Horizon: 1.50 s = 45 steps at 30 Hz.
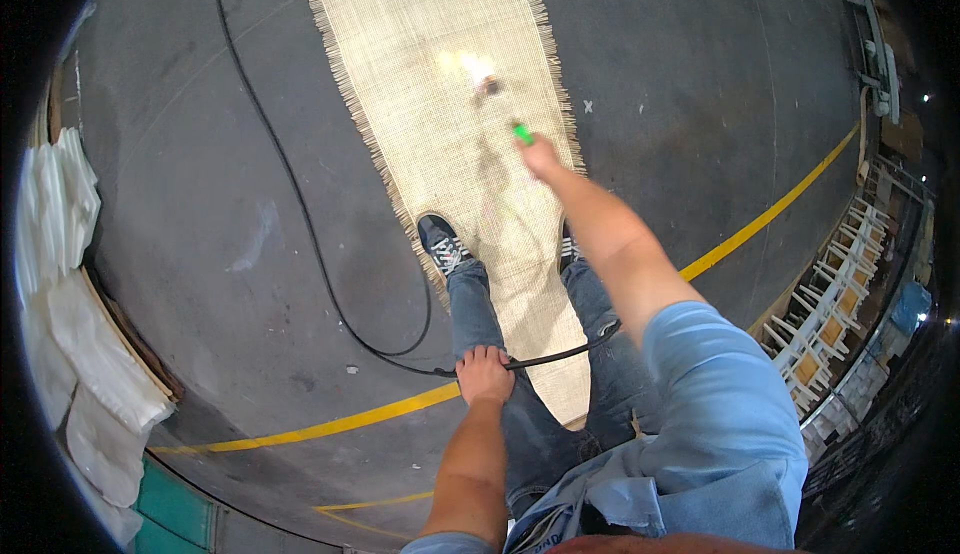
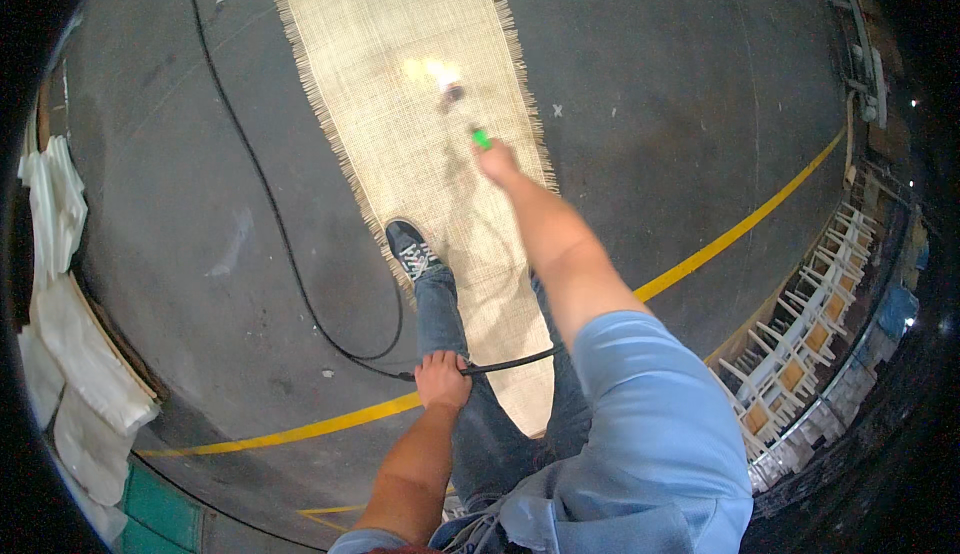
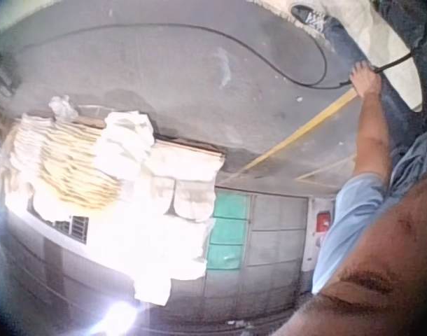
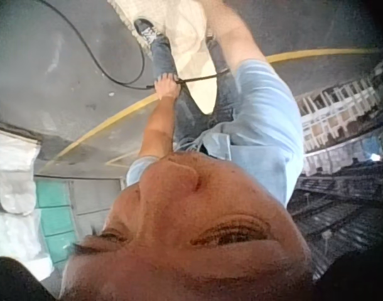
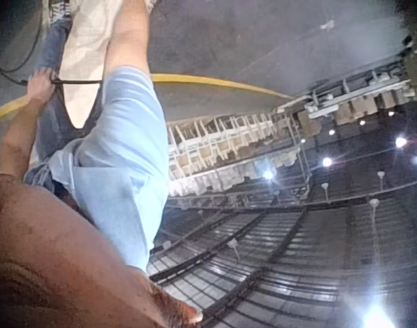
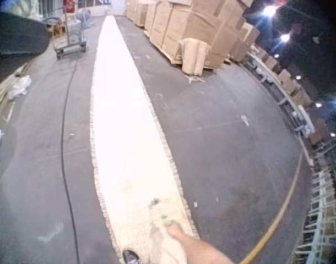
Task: The person uses a handheld blowtorch to apply flame to a woven mat laid on the floor. The person moves the torch back and forth along the mat's surface and edges, then briefly touches the mat with a hand before continuing to apply flame.
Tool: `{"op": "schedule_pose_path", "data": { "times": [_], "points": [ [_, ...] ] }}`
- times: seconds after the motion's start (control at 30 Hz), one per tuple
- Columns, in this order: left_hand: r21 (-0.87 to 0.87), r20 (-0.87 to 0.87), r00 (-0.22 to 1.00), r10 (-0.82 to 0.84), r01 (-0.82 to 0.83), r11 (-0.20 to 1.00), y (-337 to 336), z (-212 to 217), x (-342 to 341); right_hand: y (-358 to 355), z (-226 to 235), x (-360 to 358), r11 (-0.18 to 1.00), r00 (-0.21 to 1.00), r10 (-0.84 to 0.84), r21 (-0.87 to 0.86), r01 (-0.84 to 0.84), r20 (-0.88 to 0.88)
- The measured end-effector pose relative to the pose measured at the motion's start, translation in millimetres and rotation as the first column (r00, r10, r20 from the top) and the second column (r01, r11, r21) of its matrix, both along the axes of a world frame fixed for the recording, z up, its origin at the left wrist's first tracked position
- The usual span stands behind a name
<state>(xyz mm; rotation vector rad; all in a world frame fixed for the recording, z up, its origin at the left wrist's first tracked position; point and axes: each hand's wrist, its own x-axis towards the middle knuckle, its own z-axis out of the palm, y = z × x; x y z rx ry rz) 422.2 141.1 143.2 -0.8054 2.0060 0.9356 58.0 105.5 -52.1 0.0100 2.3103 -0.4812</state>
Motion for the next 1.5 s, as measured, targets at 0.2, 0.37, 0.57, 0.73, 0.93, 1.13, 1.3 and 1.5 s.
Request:
{"op": "schedule_pose_path", "data": {
  "times": [0.2,0.37,0.57,0.73,0.93,1.13,1.3,1.5],
  "points": [
    [-0.027,0.039,0.999,0.024,-0.023,0.999,-4,4,11,94,52,-106,0.953,0.955,-0.2,0.184,0.241,-0.219],
    [0.021,0.026,0.999,0.03,-0.03,0.999,-5,2,5,106,69,-128,0.9,0.872,-0.37,0.111,0.422,-0.32],
    [-0.003,-0.131,0.989,0.07,-0.071,0.998,-8,0,-10,33,43,-111,0.997,0.952,-0.068,0.018,0.077,-0.297],
    [0.008,0.019,0.999,0.039,-0.039,0.999,-21,8,21,-55,-2,51,0.997,0.981,-0.077,0.012,0.076,0.178],
    [0.039,-0.108,0.988,0.114,-0.111,0.993,-33,15,-7,-130,16,124,0.958,0.965,0.257,-0.146,-0.246,0.057],
    [0.026,-0.024,0.985,0.172,-0.171,0.985,-41,22,12,-200,79,211,0.843,0.794,0.518,-0.35,-0.409,0.318],
    [-0.032,0.016,0.979,0.202,-0.201,0.979,-39,26,3,-191,78,183,0.854,0.796,0.501,-0.338,-0.394,0.339],
    [-0.067,-0.02,0.988,0.155,-0.156,0.985,-32,21,-43,-106,41,27,0.93,0.896,0.363,-0.043,-0.365,0.256]
  ]
}}
